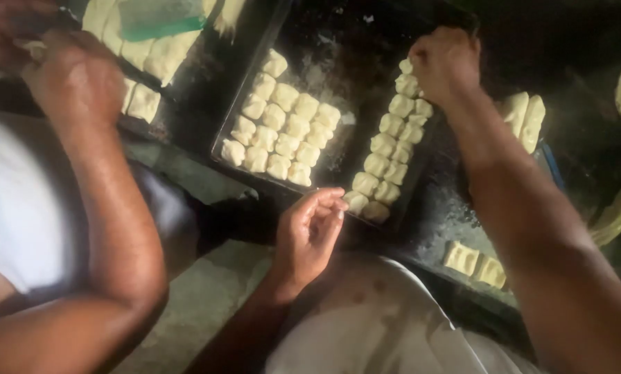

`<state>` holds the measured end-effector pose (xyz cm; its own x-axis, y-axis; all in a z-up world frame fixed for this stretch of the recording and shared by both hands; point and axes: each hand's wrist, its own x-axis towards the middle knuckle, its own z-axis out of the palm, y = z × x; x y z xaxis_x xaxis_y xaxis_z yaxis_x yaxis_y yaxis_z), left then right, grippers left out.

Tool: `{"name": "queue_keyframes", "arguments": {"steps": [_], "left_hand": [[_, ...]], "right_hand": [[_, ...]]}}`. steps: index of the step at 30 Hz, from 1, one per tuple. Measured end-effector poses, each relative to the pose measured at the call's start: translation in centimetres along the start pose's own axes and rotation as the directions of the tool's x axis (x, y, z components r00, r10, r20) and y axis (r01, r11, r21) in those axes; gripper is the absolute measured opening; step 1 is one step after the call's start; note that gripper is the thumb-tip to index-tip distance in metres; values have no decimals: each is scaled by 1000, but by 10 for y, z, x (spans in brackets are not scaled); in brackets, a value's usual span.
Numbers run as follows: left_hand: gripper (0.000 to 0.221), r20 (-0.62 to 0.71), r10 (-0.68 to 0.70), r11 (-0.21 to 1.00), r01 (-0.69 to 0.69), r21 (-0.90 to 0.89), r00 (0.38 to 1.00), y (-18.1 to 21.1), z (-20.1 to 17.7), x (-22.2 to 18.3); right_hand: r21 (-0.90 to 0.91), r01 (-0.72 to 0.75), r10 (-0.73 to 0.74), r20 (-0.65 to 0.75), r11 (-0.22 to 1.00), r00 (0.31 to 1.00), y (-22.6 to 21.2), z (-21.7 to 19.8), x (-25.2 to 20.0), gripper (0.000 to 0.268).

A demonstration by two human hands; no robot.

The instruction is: Shaping portions of dough into rolls and placing them onto metal baking trays.

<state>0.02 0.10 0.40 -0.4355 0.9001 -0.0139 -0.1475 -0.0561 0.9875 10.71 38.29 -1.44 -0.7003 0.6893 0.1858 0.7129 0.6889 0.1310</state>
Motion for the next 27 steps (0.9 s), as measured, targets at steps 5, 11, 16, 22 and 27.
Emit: {"name": "queue_keyframes", "arguments": {"steps": [5,11,16,22,27], "left_hand": [[23,-41,66,991,-61,119,997,4,6,-1],[21,50,24,998,-27,65,998,5,34,-4],[23,194,85,972,-124,198,977,6,82,-6],[37,492,-118,971,-3,237,863,-4,150,-8],[13,597,-243,893,-64,446,764,-78,180,-21]], "right_hand": [[285,-72,54,71,956,996,22,-65,-56,15],[202,-433,289,496,879,819,40,-125,-209,25],[218,-392,225,538,894,812,32,-90,-333,23],[483,-427,297,324,765,898,-2,-106,-365,28],[740,-409,343,253,534,905,31,-101,-378,16]]}}
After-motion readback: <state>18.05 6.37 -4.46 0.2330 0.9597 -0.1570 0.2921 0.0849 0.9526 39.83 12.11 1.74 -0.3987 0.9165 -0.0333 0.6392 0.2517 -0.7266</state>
